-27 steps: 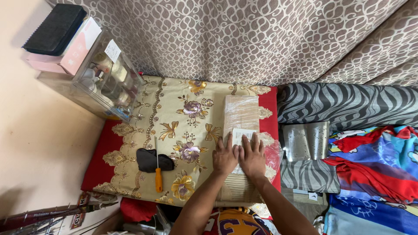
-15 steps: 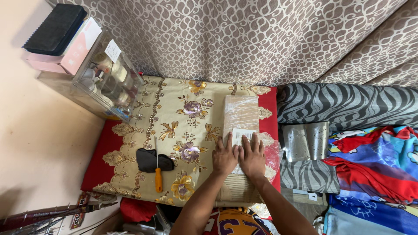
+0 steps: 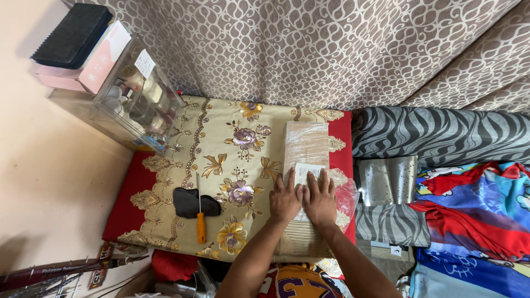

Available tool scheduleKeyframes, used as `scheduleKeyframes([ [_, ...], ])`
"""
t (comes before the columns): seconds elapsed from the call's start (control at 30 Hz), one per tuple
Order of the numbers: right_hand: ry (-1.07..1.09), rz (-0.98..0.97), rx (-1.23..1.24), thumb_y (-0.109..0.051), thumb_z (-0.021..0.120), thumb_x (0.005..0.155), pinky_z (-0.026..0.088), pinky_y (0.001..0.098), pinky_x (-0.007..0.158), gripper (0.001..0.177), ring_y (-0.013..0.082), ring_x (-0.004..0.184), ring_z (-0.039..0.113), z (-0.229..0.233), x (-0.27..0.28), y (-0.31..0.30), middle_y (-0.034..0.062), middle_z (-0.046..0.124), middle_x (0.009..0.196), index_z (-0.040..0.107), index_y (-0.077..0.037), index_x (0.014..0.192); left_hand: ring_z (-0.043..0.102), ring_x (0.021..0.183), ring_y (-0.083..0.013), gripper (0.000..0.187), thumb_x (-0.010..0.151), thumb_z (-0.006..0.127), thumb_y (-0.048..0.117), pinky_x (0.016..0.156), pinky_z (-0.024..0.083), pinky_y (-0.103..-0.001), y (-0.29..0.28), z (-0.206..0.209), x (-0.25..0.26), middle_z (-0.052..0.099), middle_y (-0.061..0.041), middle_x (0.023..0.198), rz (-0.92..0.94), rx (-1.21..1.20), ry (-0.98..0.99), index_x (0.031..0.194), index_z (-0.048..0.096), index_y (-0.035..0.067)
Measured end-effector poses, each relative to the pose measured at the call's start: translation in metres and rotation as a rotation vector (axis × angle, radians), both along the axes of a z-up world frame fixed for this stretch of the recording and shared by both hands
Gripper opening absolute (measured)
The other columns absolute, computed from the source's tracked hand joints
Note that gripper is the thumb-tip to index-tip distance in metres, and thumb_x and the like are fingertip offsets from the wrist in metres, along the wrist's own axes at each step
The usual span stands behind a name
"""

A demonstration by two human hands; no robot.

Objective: The person opens a cardboard box and removes several items, including white plastic pieces, metal rods, and small hardware components, placing them on a table.

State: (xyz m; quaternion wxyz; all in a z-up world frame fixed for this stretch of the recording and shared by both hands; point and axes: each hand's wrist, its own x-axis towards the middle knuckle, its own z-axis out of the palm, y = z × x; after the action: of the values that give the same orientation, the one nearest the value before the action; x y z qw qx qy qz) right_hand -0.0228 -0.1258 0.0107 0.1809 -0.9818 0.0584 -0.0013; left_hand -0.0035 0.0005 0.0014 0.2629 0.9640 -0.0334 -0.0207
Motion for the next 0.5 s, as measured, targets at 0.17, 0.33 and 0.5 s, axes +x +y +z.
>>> scheduleKeyframes([
  [0.17, 0.043, -0.002, -0.012, -0.049, 0.04, 0.1, 0.034, 0.0596, 0.114, 0.06, 0.0508, 0.148, 0.021, -0.0012, 0.0002, -0.0007, 0.0153, 0.018, 0.168, 0.037, -0.029, 0.156, 0.046, 0.135, -0.0485, 0.068, 0.102, 0.044, 0.048, 0.099, 0.047, -0.061, -0.0007, 0.0001, 0.001, 0.033, -0.032, 0.152, -0.005, 0.011, 0.036, 0.16, 0.027, 0.017],
  [0.33, 0.018, -0.005, -0.012, -0.049, 0.041, 0.1, 0.033, 0.0587, 0.115, 0.06, 0.0513, 0.147, 0.023, -0.0041, 0.0014, -0.0011, 0.0152, 0.018, 0.168, 0.037, -0.03, 0.156, 0.046, 0.134, -0.048, 0.068, 0.102, 0.044, 0.048, 0.099, 0.046, -0.061, -0.0004, 0.0016, 0.0017, 0.033, -0.032, 0.152, -0.005, 0.019, 0.05, 0.161, 0.027, 0.019],
  [0.5, 0.0, -0.003, -0.009, -0.049, 0.041, 0.1, 0.033, 0.0577, 0.116, 0.059, 0.0518, 0.147, 0.024, -0.0045, 0.0006, -0.001, 0.0153, 0.019, 0.168, 0.038, -0.03, 0.156, 0.047, 0.134, -0.0475, 0.067, 0.101, 0.046, 0.047, 0.099, 0.047, -0.061, -0.0007, 0.0012, 0.001, 0.034, -0.031, 0.152, 0.003, 0.012, 0.018, 0.16, 0.029, 0.019],
])
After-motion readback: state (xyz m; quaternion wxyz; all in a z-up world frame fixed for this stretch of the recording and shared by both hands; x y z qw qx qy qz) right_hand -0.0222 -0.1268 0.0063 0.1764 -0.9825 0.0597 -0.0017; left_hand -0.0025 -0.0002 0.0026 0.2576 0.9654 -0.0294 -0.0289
